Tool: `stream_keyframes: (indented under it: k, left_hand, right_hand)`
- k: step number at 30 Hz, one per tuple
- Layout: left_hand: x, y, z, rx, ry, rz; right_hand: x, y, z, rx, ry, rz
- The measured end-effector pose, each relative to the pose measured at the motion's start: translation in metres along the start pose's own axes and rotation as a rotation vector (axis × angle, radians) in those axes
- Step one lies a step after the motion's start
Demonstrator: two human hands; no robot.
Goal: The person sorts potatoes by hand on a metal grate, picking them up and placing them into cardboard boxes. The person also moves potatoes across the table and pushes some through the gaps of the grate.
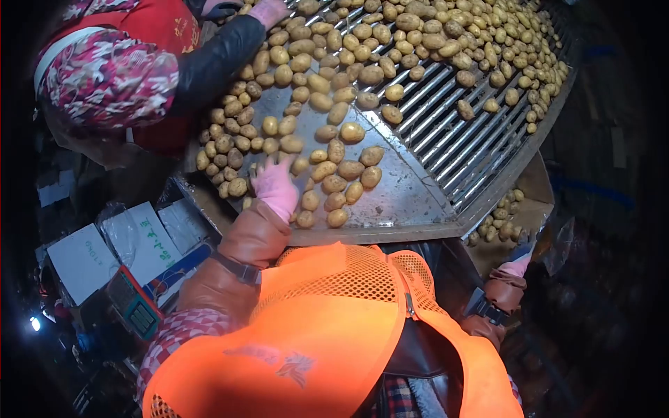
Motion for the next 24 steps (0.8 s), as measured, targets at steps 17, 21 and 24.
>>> stream_keyframes:
  k: [17,21,24]
  left_hand:
    - [-0.078,0.029,-0.045,-0.458,0.043,0.575]
    - [-0.154,0.085,-0.084,-0.176,0.167,0.403]
    - [-0.171,0.136,-0.061,-0.222,0.277,0.371]
  right_hand:
    - [-0.151,-0.161,0.321,1.316,-0.387,0.065]
    - [-0.134,-0.179,0.325,1.424,-0.704,0.144]
    - [-0.121,-0.156,0.310,1.325,-0.613,0.318]
Point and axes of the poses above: each hand's wrist, its own y-axis towards the middle knuckle, its own z-axis out of the palm, x = y × z, the point moved 5 cm from there along y, towards the middle knuckle, and after that the axes turned 10 degrees about x, right-handed, at the moved point
